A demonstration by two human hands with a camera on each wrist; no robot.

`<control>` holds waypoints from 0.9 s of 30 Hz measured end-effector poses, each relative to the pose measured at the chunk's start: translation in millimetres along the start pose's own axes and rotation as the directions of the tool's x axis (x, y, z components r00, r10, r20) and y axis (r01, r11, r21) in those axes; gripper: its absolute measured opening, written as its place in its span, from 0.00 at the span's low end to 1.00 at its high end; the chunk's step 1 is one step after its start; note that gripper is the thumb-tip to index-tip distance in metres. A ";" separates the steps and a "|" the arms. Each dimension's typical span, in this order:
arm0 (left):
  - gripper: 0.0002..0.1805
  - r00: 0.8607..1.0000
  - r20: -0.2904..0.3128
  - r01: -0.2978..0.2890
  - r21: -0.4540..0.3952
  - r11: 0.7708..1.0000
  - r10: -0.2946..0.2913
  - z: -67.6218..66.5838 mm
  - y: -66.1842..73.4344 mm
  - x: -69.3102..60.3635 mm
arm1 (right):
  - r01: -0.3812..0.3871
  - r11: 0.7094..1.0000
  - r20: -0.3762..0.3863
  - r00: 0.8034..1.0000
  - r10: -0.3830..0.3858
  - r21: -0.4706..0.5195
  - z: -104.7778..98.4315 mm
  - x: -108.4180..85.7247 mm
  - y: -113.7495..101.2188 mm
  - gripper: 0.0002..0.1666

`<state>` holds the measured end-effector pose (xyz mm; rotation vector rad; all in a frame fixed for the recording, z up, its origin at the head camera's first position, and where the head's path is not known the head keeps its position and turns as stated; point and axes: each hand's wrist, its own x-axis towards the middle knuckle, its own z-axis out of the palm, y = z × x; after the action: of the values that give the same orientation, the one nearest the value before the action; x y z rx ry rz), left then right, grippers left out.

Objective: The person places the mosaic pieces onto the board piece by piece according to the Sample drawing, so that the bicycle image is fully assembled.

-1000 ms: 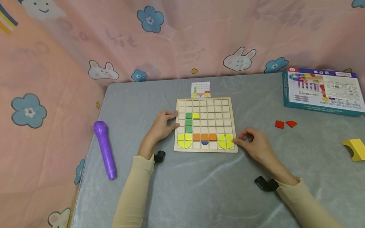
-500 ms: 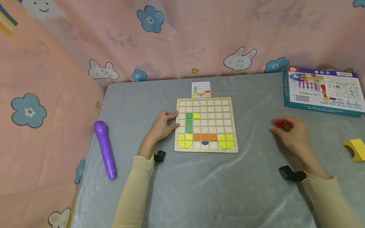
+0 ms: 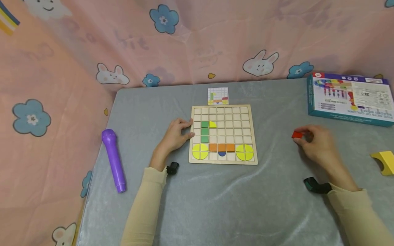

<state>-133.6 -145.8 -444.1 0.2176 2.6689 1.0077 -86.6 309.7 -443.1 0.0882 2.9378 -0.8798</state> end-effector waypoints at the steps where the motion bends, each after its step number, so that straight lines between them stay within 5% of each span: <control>1: 0.33 1.000 0.001 -0.001 0.001 1.000 0.001 0.0 0.2 0.1 | -0.001 1.000 0.022 1.000 0.000 0.009 1.1 0.2 -4.1 0.21; 7: 0.33 1.000 0.000 -0.004 -0.002 1.000 0.004 0.1 0.0 0.6 | -0.004 0.998 0.122 0.992 -0.003 0.056 14.7 3.3 -36.9 0.22; 16: 0.33 1.000 0.000 -0.023 0.005 1.000 0.023 -0.2 -0.9 0.9 | 0.121 0.988 0.163 0.977 -0.135 0.094 40.3 9.3 -80.1 0.18; 27: 0.33 1.000 0.005 -0.009 -0.003 1.000 0.009 0.5 -1.1 1.5 | 0.186 0.976 0.206 0.957 -0.207 0.115 52.8 12.2 -100.8 0.13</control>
<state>-134.9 -146.0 -445.5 0.2311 2.6636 1.0129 -103.5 197.0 -433.0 -0.2830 2.7344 -0.9843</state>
